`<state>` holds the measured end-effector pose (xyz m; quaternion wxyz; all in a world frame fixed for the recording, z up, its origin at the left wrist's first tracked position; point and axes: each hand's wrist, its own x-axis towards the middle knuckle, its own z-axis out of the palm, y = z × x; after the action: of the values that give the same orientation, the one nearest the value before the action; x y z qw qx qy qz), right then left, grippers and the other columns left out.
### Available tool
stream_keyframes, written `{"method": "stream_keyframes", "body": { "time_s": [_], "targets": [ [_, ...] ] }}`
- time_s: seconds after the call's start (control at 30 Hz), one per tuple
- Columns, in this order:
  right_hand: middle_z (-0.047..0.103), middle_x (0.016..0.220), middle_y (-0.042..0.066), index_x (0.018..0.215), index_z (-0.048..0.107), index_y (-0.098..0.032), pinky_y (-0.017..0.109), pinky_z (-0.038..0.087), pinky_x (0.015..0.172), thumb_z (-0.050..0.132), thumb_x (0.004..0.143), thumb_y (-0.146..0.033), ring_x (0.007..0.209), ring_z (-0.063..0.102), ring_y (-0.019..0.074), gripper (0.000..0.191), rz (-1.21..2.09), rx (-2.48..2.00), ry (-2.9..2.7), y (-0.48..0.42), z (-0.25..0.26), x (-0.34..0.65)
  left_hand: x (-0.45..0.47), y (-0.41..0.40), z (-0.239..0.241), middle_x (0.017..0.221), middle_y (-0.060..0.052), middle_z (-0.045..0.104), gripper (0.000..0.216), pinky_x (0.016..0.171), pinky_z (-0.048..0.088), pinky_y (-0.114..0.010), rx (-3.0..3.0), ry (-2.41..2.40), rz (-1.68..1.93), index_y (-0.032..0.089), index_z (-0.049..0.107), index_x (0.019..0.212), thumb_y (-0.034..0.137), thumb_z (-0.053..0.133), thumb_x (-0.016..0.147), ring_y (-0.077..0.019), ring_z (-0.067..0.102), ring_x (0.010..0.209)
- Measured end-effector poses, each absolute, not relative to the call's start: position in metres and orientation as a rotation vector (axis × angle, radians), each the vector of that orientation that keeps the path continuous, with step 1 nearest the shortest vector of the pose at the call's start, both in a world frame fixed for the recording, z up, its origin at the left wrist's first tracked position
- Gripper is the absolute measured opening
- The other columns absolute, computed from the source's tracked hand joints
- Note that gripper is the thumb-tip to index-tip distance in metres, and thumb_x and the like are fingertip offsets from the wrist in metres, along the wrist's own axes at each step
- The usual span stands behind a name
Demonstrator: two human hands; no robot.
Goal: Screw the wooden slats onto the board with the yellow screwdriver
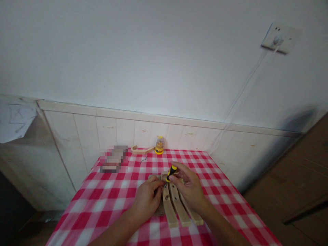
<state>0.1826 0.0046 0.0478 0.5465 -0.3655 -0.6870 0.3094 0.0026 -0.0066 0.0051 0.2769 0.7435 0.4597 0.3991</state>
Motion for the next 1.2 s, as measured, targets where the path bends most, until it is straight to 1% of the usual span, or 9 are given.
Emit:
{"method": "stream_keyframes", "body": {
  "time_s": [0.17,0.33,0.47,0.6,0.73,0.93,1.03,1.2],
  "targets": [
    [0.077,0.114,0.006,0.125,0.075,-0.031,0.035,0.065,0.087,0.075,0.088,-0.029,0.092,0.076,0.0202,0.037,0.732,-0.87,-1.656,0.0052,0.0508,0.1847,0.0026,-0.0071,0.0064,0.095,-0.008,0.07,0.035,0.081,0.051,-0.035,2.028,1.252,1.021,0.02,0.08,0.1,0.012,0.046,0.091,-0.0241,0.07,0.091],
    [0.077,0.118,0.008,0.128,0.072,-0.03,0.036,0.064,0.089,0.072,0.092,-0.032,0.096,0.077,0.0216,0.036,0.734,-0.856,-1.687,0.0041,0.0508,0.1877,0.0038,-0.0083,0.0101,0.092,-0.008,0.07,0.035,0.079,0.05,-0.035,2.043,1.298,0.99,0.019,0.079,0.098,0.012,0.045,0.092,-0.0241,0.07,0.09],
    [0.078,0.115,0.008,0.128,0.071,-0.03,0.038,0.063,0.092,0.07,0.094,-0.032,0.099,0.077,0.0224,0.035,0.755,-0.845,-1.67,0.0039,0.0487,0.1876,0.0044,-0.0086,0.0099,0.092,-0.009,0.07,0.035,0.079,0.051,-0.034,2.049,1.308,1.006,0.018,0.079,0.097,0.013,0.044,0.092,-0.0241,0.07,0.09],
    [0.077,0.118,0.007,0.129,0.071,-0.031,0.037,0.063,0.092,0.07,0.093,-0.027,0.099,0.076,0.0213,0.036,0.748,-0.841,-1.676,0.0053,0.0473,0.187,0.0041,-0.0083,0.0089,0.094,-0.009,0.072,0.035,0.08,0.051,-0.035,2.046,1.295,1.014,0.018,0.079,0.097,0.014,0.044,0.092,-0.0245,0.07,0.091],
    [0.077,0.116,0.006,0.129,0.072,-0.032,0.037,0.063,0.092,0.07,0.091,-0.025,0.097,0.076,0.0205,0.038,0.737,-0.845,-1.671,0.0064,0.0467,0.1867,0.0034,-0.0085,0.0087,0.095,-0.009,0.072,0.035,0.081,0.052,-0.035,2.042,1.284,1.018,0.019,0.079,0.099,0.013,0.045,0.092,-0.0246,0.071,0.091],
    [0.078,0.111,0.004,0.126,0.073,-0.032,0.032,0.063,0.087,0.072,0.088,-0.022,0.093,0.076,0.0188,0.039,0.754,-0.826,-1.651,0.007,0.0477,0.1862,0.0032,-0.0085,0.0073,0.095,-0.009,0.072,0.035,0.08,0.052,-0.035,2.04,1.286,1.024,0.02,0.079,0.098,0.015,0.045,0.092,-0.0244,0.072,0.092],
    [0.078,0.11,0.004,0.124,0.073,-0.031,0.031,0.063,0.086,0.073,0.087,-0.022,0.093,0.075,0.0185,0.038,0.752,-0.825,-1.651,0.0072,0.0485,0.1855,0.0031,-0.0081,0.0064,0.096,-0.009,0.073,0.035,0.082,0.053,-0.036,2.031,1.277,1.034,0.02,0.079,0.1,0.016,0.044,0.093,-0.0242,0.072,0.093],
    [0.077,0.11,0.006,0.122,0.074,-0.028,0.033,0.064,0.085,0.075,0.086,-0.028,0.092,0.075,0.02,0.036,0.758,-0.847,-1.631,0.007,0.048,0.1845,0.0028,-0.0075,0.0045,0.097,-0.009,0.074,0.034,0.082,0.055,-0.035,2.007,1.254,1.077,0.02,0.078,0.101,0.017,0.044,0.094,-0.0235,0.072,0.092]
  ]
}}
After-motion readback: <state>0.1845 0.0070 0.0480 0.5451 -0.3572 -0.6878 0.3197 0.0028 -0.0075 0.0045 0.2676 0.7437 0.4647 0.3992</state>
